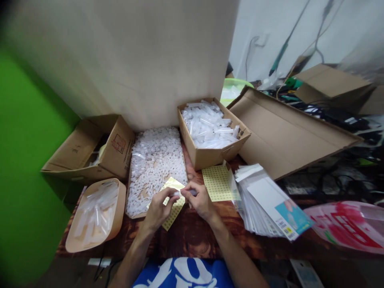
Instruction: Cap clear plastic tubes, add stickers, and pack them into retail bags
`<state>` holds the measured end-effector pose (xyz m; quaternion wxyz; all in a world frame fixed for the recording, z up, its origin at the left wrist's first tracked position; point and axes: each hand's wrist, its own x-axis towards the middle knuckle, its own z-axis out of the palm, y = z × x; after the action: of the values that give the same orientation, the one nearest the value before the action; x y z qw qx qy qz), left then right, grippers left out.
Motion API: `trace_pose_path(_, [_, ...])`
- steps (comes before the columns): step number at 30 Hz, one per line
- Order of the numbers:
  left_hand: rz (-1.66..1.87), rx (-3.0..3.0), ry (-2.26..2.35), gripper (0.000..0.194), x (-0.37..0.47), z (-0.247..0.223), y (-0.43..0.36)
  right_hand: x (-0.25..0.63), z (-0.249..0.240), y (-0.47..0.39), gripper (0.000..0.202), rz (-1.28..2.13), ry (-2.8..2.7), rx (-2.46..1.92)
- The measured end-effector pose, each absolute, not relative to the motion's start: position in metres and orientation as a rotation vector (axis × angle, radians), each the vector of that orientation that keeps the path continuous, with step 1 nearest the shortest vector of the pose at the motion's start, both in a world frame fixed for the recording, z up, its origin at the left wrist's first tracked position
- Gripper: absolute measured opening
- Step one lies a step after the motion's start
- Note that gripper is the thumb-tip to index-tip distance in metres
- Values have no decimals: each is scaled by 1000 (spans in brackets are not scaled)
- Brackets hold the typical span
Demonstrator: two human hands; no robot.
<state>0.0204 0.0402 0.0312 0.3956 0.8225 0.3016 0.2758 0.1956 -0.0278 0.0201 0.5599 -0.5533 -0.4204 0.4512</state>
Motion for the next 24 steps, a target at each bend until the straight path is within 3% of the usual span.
trace_pose_path(6, [624, 2586, 460, 25, 1, 16, 43, 174, 11, -34, 50, 1515, -558, -1149])
trace_pose_path(9, [596, 2544, 747, 22, -4, 8, 46, 183, 13, -30, 47, 1262, -590, -1342])
trace_pose_path(14, [435, 2326, 1445, 38, -7, -1, 52, 218, 23, -19, 48, 663, -793, -1567])
trace_pose_path(20, [602, 2054, 1260, 18, -13, 3, 65, 221, 18, -19, 60, 805, -911, -1625])
trace_pose_path(24, [713, 1870, 939, 17, -14, 19, 69, 215, 15, -13, 48, 761, -1101, -1579])
